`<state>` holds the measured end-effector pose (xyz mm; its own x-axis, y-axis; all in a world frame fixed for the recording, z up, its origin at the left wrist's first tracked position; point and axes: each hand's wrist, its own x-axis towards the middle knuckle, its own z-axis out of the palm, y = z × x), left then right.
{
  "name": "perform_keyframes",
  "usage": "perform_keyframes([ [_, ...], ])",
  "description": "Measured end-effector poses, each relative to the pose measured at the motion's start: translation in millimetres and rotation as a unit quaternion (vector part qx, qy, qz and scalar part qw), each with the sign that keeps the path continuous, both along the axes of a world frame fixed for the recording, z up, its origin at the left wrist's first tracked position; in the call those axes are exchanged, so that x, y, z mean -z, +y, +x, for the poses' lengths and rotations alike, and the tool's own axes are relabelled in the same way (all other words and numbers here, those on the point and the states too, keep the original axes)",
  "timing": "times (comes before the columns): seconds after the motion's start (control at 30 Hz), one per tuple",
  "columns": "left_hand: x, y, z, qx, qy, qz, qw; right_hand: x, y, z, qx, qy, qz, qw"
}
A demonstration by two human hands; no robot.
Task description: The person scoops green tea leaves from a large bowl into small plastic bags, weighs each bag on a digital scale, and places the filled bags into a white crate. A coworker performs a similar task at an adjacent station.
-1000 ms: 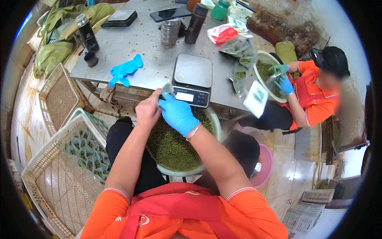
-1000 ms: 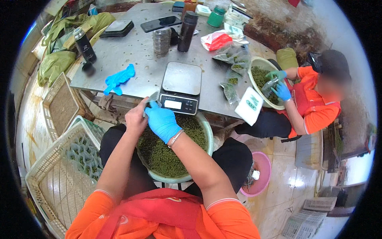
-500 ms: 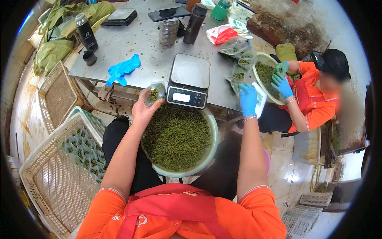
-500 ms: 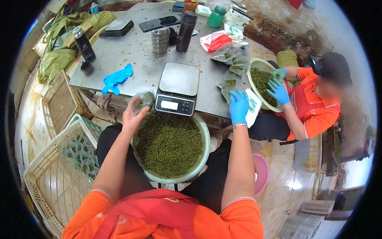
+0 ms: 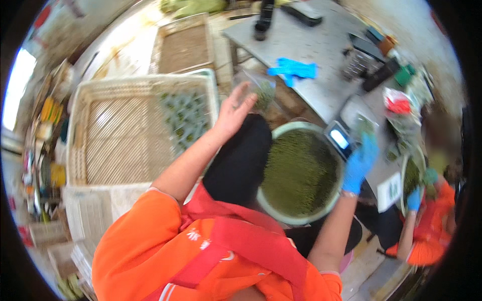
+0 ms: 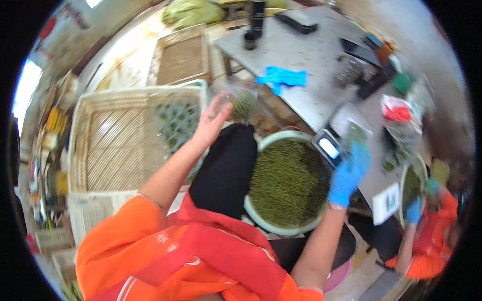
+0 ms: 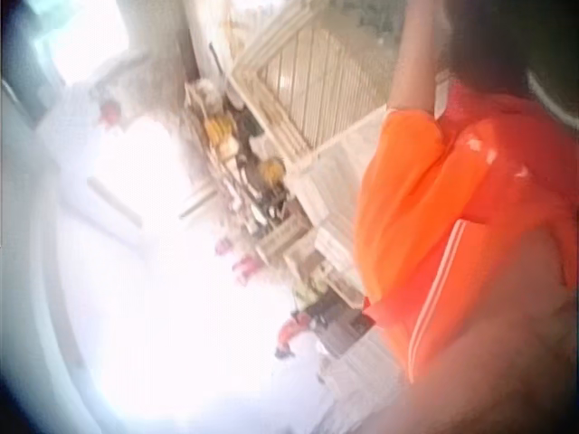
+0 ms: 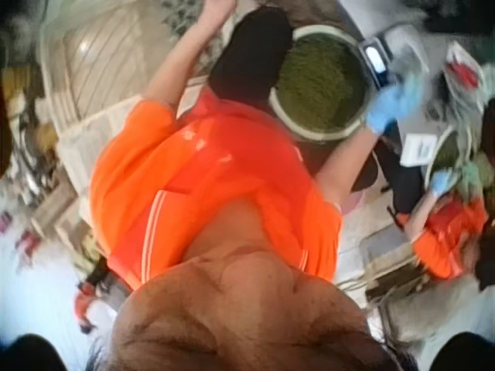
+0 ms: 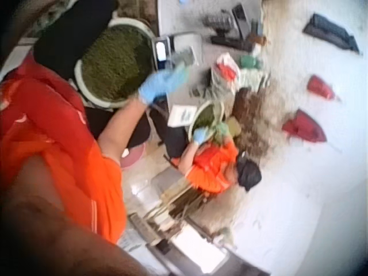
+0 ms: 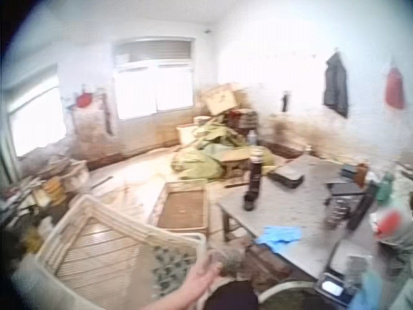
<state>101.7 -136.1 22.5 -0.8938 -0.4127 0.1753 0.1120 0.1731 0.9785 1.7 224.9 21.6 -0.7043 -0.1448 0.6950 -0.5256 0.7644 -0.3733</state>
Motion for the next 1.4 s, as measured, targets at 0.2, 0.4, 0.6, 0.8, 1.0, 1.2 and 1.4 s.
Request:
perform_keyframes([
  [0.2,1.4,-135.7,130.3,-0.314,-0.137,-0.225,0.912,10.5,23.7,55.9,0.007,-0.159,-0.182,0.970],
  [0.4,93.4,-191.3,187.0,-0.373,-0.410,-0.225,0.802,45.0,2.3,77.2,-0.073,-0.292,-0.248,0.921],
  [0.6,165.7,-166.5,182.7,-0.237,-0.458,-0.211,0.830,52.0,-21.1,101.8,-0.110,-0.351,-0.009,0.930],
  [0.8,82.4,-152.0,161.2,-0.284,-0.363,-0.290,0.839,71.9,-17.7,115.6,-0.013,-0.406,0.080,0.910],
  [1.0,35.7,-65.4,81.4,-0.161,-0.014,-0.314,0.935,114.3,-26.3,125.9,-0.008,-0.421,0.164,0.892],
  [1.2,11.6,89.0,22.6,0.273,0.016,-0.304,0.913,62.6,-26.7,121.0,-0.022,-0.492,-0.210,0.844],
  [1.4,37.6,157.8,5.5,0.427,-0.065,-0.398,0.809,29.9,-15.0,125.2,-0.021,-0.410,-0.090,0.907],
])
